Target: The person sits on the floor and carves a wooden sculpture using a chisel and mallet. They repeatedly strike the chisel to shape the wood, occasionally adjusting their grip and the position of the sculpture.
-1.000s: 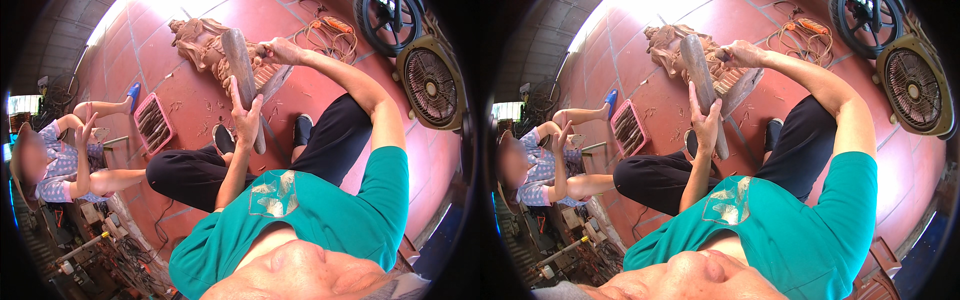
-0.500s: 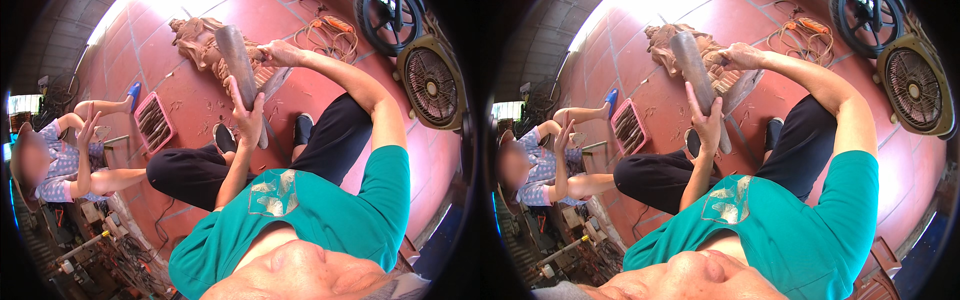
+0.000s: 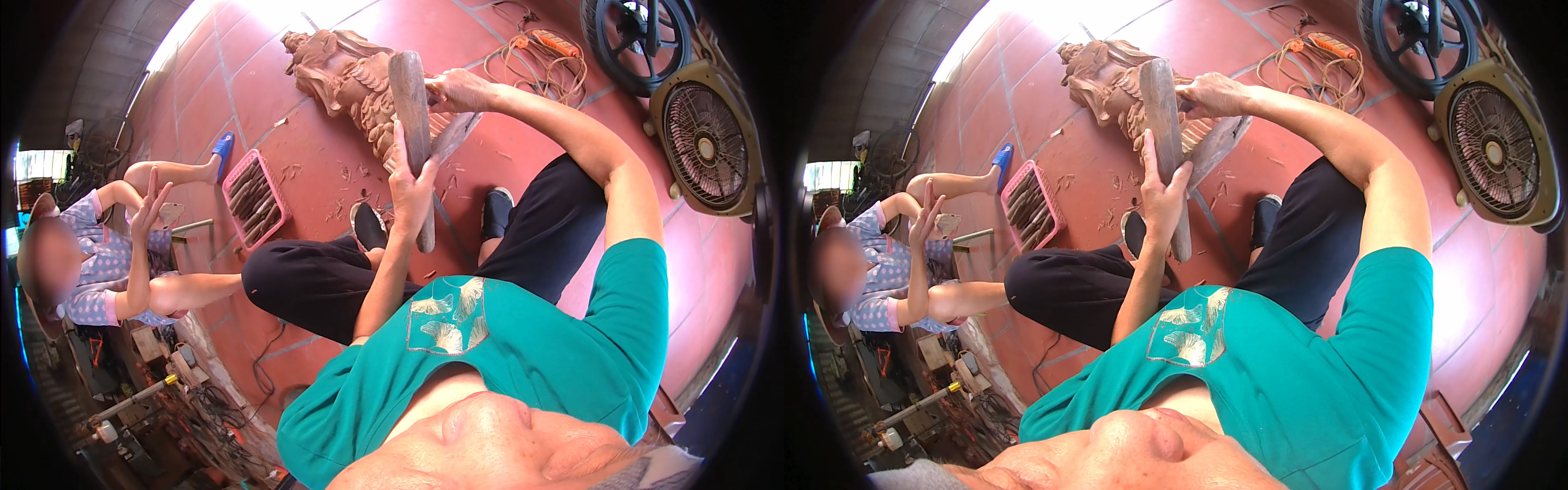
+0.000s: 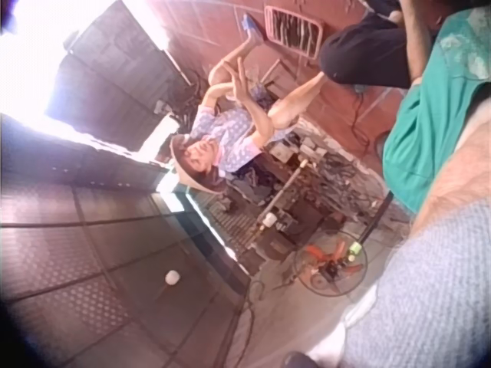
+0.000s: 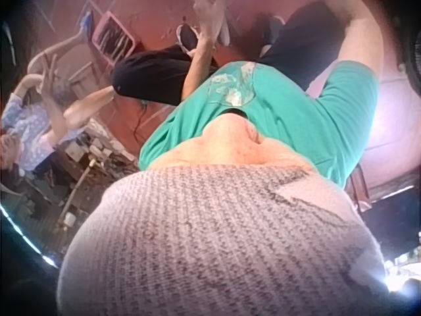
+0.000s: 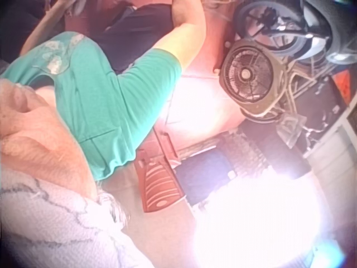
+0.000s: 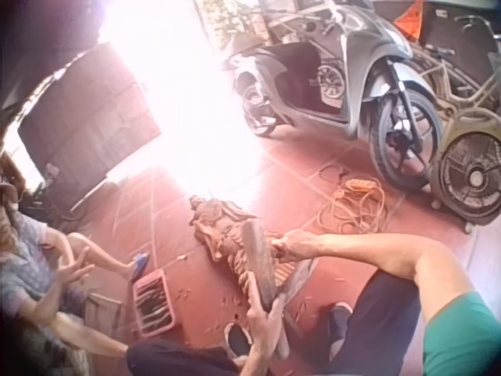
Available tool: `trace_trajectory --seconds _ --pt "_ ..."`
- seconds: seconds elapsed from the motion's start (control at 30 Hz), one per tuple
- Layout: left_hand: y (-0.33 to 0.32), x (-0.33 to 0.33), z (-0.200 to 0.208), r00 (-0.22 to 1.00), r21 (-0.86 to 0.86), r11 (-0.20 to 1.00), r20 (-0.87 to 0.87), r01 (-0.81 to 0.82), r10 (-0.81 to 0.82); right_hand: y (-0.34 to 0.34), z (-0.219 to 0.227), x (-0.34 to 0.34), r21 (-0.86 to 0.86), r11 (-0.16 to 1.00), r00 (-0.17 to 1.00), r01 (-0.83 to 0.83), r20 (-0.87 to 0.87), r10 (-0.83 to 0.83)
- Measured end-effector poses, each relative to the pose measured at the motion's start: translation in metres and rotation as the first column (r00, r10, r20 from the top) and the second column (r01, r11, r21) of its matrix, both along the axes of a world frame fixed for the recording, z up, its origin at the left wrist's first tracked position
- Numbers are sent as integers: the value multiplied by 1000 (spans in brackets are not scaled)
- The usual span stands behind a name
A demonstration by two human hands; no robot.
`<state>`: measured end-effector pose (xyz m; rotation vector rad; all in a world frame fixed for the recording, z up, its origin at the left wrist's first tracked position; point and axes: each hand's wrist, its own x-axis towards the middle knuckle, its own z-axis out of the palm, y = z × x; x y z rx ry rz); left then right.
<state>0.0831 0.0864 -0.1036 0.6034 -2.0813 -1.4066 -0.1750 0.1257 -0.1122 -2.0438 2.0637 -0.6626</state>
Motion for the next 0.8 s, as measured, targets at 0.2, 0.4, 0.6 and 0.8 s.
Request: trace_trajectory --seconds 0.2,0.4,0.6,0.8 --pt "-7 2 -11 995 166 983 -72 73 -62 0 3 1 30 998 998 63 -1 -63" --pt "-12 0 -21 986 70 997 -165 28 -16 8 5 -23 -33 985 976 167 -138 -170" --pt "-12 3 -10 993 305 949 -109 75 -43 17 12 -31 -146 967 974 209 122 -192" --pt "-6 6 -1 996 405 911 14 77 -91 14 8 -21 -99 982 959 159 250 -130"
